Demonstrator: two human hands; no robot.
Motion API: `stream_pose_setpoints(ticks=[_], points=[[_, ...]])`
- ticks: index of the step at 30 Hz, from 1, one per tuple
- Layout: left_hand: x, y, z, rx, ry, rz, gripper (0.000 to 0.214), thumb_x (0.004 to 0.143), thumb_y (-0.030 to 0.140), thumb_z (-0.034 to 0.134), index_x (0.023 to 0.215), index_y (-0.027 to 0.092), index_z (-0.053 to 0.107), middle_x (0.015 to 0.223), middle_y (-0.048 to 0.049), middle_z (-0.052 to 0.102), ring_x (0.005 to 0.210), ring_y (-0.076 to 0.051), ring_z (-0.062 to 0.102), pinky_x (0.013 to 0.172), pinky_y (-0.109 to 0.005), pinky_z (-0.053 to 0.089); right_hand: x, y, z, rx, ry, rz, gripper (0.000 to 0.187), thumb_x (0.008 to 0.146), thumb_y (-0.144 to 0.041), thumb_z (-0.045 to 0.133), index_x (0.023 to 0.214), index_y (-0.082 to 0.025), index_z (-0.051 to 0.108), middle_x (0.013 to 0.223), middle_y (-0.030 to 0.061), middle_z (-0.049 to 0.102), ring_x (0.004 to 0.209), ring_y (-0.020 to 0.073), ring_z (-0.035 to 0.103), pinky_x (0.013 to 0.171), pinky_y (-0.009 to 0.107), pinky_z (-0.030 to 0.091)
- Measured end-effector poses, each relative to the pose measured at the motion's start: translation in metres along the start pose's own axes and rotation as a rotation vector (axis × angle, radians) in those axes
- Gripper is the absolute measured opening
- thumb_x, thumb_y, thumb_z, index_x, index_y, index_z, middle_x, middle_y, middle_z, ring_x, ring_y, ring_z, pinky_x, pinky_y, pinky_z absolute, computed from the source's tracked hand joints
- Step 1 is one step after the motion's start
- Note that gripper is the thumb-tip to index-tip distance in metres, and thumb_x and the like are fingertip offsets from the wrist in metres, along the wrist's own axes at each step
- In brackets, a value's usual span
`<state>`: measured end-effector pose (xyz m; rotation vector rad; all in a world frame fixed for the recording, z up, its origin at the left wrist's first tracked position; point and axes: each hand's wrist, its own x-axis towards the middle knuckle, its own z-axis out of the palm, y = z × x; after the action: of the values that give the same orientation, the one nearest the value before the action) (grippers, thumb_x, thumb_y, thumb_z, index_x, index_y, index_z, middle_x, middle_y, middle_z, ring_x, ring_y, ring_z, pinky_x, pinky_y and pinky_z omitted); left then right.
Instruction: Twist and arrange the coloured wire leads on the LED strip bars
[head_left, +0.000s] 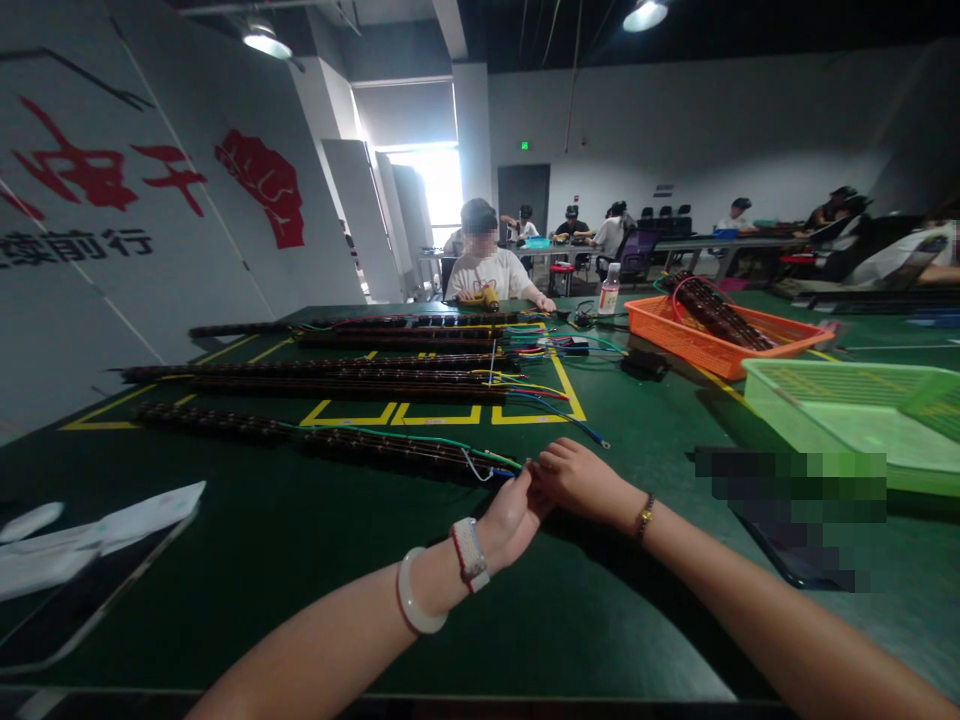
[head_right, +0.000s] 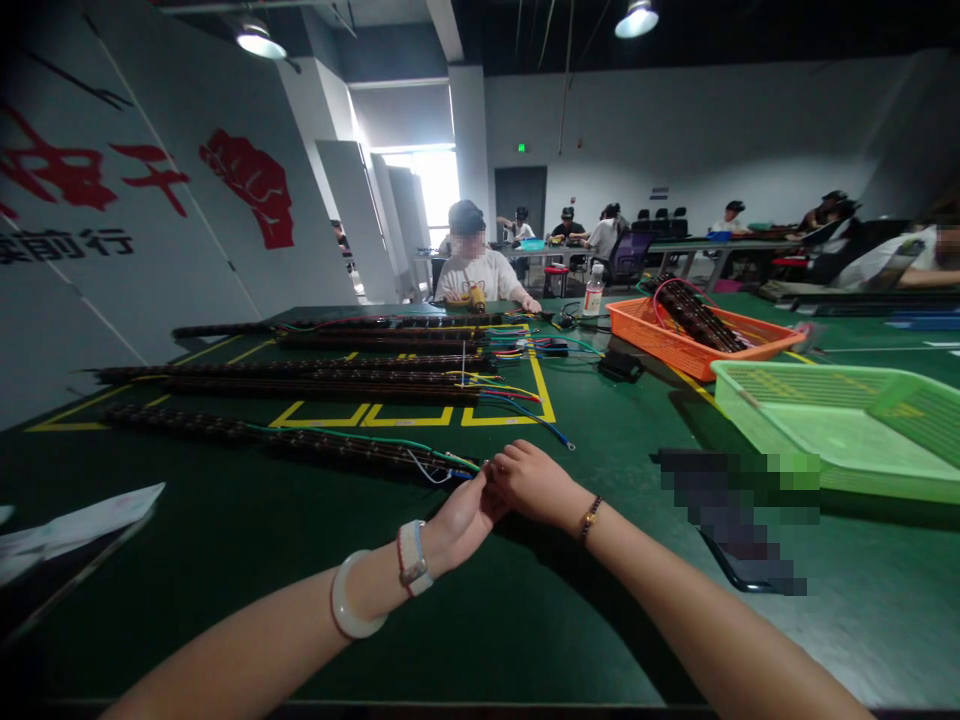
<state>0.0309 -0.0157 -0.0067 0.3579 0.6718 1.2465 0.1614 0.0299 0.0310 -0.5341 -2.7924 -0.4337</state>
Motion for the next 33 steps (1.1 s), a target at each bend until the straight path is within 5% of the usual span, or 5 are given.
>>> stream_pose_setpoints(ticks=[8,13,18,23,33], points=[[-0.003,0.004,0.004,0.038,-0.14,-0.015,0.029,0.093,0.03,0.039,0.091,0.012,0.062,0.091,-0.0087,0.066,0.089,-0.016,0.06,0.092,-0.034,0.043,-0.015,0.03,-0.007,0.174,0.149,0.143,0.037,0.093,-0.038,0.041,0.072,-0.018,0.063,0.07,0.0045,0.057,0.069,0.0146,0.047,0.069,0.028,0.033],[-0.005,0.006,0.005,0.036,-0.076,-0.012,0.026,0.092,0.032,0.043,0.087,0.013,0.061,0.089,-0.0068,0.065,0.081,-0.013,0.059,0.087,-0.029,0.045,-0.014,0.026,-0.005,0.172,0.05,-0.001,0.027,0.089,-0.04,0.05,0.083,-0.018,0.065,0.072,0.0039,0.057,0.068,0.0151,0.047,0.068,0.029,0.033],[-0.003,0.006,0.005,0.025,-0.077,-0.017,0.026,0.093,0.032,0.041,0.09,0.014,0.059,0.101,-0.0097,0.064,0.095,-0.016,0.059,0.091,-0.032,0.044,-0.011,0.022,-0.009,0.196,-0.015,0.019,0.02,0.083,-0.029,0.057,0.097,-0.017,0.063,0.08,0.0053,0.059,0.071,0.0156,0.049,0.068,0.028,0.036],[-0.004,0.006,0.006,0.075,-0.059,-0.027,0.027,0.091,0.036,0.045,0.097,0.012,0.057,0.11,-0.0143,0.062,0.105,-0.019,0.059,0.098,-0.035,0.04,-0.013,0.031,-0.007,0.396,-0.066,0.155,0.011,0.08,-0.027,0.059,0.082,-0.017,0.063,0.076,0.004,0.059,0.067,0.0136,0.051,0.061,0.024,0.037],[-0.004,0.006,0.004,0.048,-0.127,-0.011,0.027,0.088,0.034,0.05,0.1,0.011,0.056,0.118,-0.0172,0.059,0.113,-0.023,0.055,0.104,-0.039,0.036,-0.016,0.044,-0.005,0.71,-0.015,0.459,0.019,0.083,-0.034,0.056,0.082,-0.016,0.064,0.074,0.0028,0.065,0.065,0.0133,0.057,0.059,0.023,0.043]])
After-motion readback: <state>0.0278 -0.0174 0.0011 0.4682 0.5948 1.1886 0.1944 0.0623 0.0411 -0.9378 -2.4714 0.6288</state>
